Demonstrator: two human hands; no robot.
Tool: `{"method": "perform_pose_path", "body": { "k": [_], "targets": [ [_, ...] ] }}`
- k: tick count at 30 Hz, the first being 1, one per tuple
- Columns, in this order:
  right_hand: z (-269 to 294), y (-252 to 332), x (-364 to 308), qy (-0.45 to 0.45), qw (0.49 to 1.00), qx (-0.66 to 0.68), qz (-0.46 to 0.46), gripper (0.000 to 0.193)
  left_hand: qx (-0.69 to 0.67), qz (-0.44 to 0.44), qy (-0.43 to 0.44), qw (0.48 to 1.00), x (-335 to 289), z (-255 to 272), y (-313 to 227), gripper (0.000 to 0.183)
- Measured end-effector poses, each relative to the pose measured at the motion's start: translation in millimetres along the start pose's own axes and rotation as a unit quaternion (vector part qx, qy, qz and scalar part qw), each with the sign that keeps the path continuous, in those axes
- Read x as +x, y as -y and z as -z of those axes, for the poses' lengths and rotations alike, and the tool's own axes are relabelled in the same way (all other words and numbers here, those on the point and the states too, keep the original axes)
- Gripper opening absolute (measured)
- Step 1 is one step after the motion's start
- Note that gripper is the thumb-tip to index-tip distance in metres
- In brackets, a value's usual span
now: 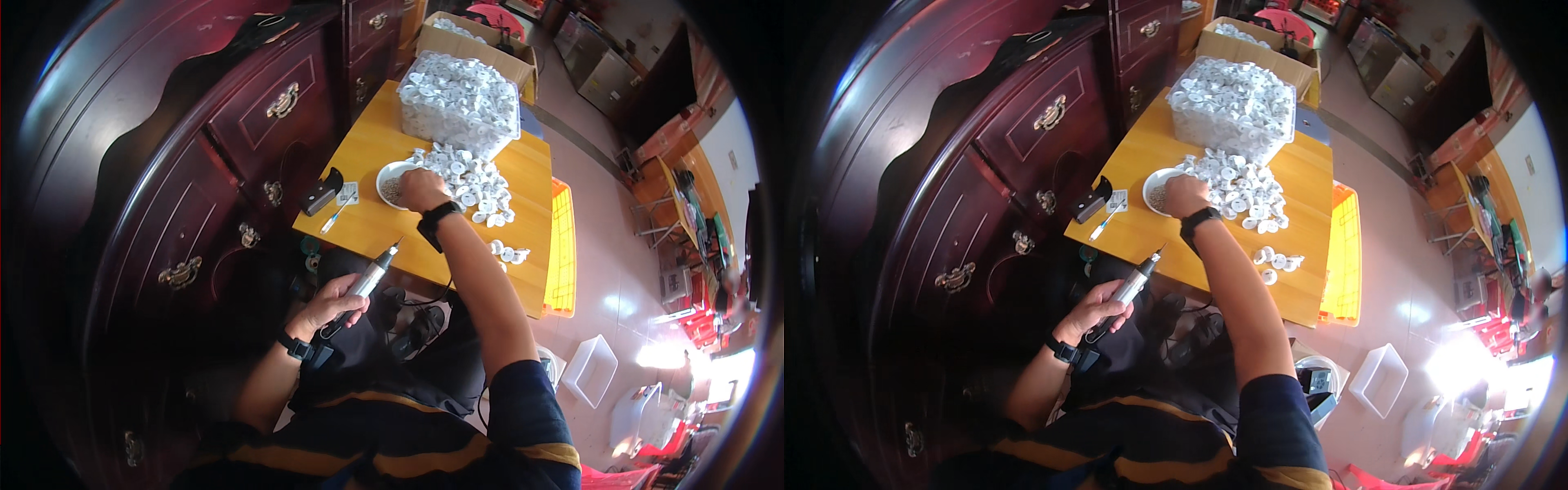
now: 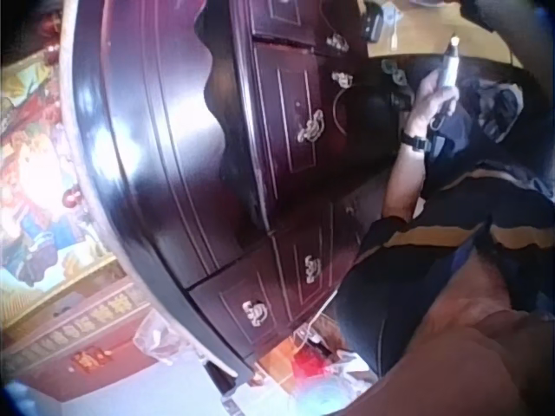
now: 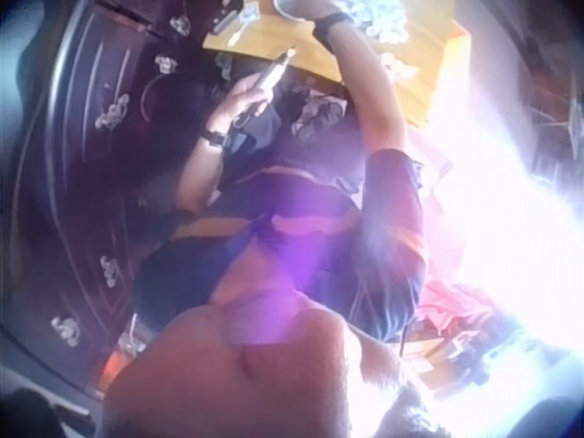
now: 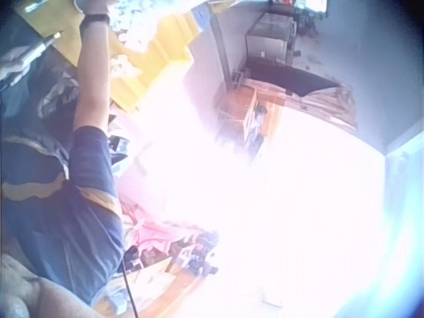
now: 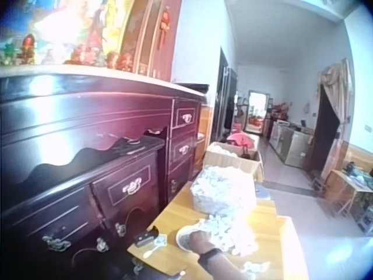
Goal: The recorder is assembling small white plastic components by inserting screws and fastening them using an electric screwdriver.
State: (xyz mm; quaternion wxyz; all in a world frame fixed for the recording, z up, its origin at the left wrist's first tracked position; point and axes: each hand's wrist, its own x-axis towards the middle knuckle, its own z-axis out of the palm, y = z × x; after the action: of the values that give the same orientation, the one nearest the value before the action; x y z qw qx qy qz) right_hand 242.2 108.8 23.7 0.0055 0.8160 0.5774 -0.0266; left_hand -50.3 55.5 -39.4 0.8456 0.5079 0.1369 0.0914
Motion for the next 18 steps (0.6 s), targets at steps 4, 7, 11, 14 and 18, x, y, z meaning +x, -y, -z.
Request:
{"method": "perform_pose_path", "body": {
  "k": [4,7,11,14,18],
  "targets": [
    [-4,2,5,0.009,1.0,-0.007,0.022,0.027,0.012,0.008,-0.008,1.0,-2,-2,-7,0.038],
    [-7,0,5,0.003,1.0,-0.001,0.019,0.026,0.005,0.003,-0.005,1.0,-1,-1,-8,0.043],
    [-6,-5,0,-0.033,0.998,0.045,0.018,0.022,0.006,0.004,-0.008,1.0,-2,-2,-9,0.046],
    [-2,-11,-7,-0.089,0.986,0.142,-0.013,0.019,0.01,0.007,-0.004,1.0,0,-2,-9,0.047],
    [-4,-29,-41,-0.23,0.893,0.385,-0.038,0.016,0.024,0.01,-0.021,0.999,1,-8,-9,0.052]
  ]
}}
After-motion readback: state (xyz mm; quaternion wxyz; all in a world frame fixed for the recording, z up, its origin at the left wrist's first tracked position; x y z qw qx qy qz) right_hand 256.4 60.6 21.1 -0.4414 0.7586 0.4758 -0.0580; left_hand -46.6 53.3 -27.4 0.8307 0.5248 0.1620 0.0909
